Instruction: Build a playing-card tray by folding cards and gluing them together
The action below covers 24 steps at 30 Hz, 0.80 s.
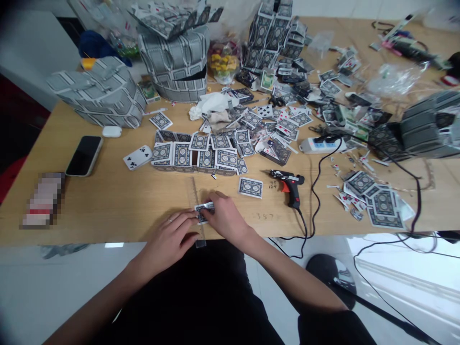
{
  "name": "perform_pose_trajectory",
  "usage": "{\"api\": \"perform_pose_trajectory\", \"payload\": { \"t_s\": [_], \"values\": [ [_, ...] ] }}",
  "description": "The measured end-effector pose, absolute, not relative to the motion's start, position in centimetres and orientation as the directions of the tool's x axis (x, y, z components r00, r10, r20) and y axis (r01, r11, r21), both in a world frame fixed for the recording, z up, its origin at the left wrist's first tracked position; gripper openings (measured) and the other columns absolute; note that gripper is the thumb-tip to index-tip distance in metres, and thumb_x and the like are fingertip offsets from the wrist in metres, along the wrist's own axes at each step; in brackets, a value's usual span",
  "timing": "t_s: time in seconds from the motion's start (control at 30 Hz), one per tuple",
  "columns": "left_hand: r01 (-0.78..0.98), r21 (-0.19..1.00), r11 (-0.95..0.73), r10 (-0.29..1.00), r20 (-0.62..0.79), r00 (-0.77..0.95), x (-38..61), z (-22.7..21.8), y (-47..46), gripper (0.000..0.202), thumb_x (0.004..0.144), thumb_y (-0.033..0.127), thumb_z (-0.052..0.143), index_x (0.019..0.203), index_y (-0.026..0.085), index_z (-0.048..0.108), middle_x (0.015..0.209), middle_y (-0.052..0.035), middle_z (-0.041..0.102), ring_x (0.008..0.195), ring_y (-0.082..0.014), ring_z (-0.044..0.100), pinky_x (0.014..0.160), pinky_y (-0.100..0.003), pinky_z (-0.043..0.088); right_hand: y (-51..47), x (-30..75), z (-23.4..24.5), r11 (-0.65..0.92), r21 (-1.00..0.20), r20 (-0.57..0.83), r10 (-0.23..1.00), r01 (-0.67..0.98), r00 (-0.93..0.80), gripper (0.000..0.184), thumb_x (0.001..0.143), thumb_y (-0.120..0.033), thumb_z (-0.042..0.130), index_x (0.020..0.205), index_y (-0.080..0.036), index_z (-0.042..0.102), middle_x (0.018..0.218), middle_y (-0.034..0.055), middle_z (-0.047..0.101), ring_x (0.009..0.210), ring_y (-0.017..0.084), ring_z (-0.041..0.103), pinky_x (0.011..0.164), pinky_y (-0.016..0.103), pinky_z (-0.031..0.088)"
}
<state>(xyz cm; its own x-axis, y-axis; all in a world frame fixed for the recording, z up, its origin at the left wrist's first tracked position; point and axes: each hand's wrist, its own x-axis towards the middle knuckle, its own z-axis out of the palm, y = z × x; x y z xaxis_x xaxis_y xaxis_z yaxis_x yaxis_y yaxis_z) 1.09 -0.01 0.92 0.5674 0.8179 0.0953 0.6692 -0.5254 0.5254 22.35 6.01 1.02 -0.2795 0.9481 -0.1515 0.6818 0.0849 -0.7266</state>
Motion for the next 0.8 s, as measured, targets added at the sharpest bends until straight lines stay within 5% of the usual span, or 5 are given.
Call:
{"api": "perform_pose_trajectory", "payload": {
  "t_s": [0.8],
  "values": [
    [0.687, 0.516, -0.512, 0.823, 0.065, 0.565, 1.00, 1.23, 0.67, 0.027, 0.101, 0.028, 0.073, 0.126, 0.022, 0.066, 0.149, -0.0117, 0.066, 0.145, -0.0325, 0.060, 0.120, -0.054, 0.055, 6.10, 22.46, 0.99, 0.081, -0.751, -0.148, 0.947, 0.655, -0.287, 0.022, 0.086, -0.005, 0.081, 0.094, -0.020, 0.067, 0.098, 0.0052, 0.074, 0.092, 0.022, 0.070, 0.085, 0.033, 0.051]
  ]
}}
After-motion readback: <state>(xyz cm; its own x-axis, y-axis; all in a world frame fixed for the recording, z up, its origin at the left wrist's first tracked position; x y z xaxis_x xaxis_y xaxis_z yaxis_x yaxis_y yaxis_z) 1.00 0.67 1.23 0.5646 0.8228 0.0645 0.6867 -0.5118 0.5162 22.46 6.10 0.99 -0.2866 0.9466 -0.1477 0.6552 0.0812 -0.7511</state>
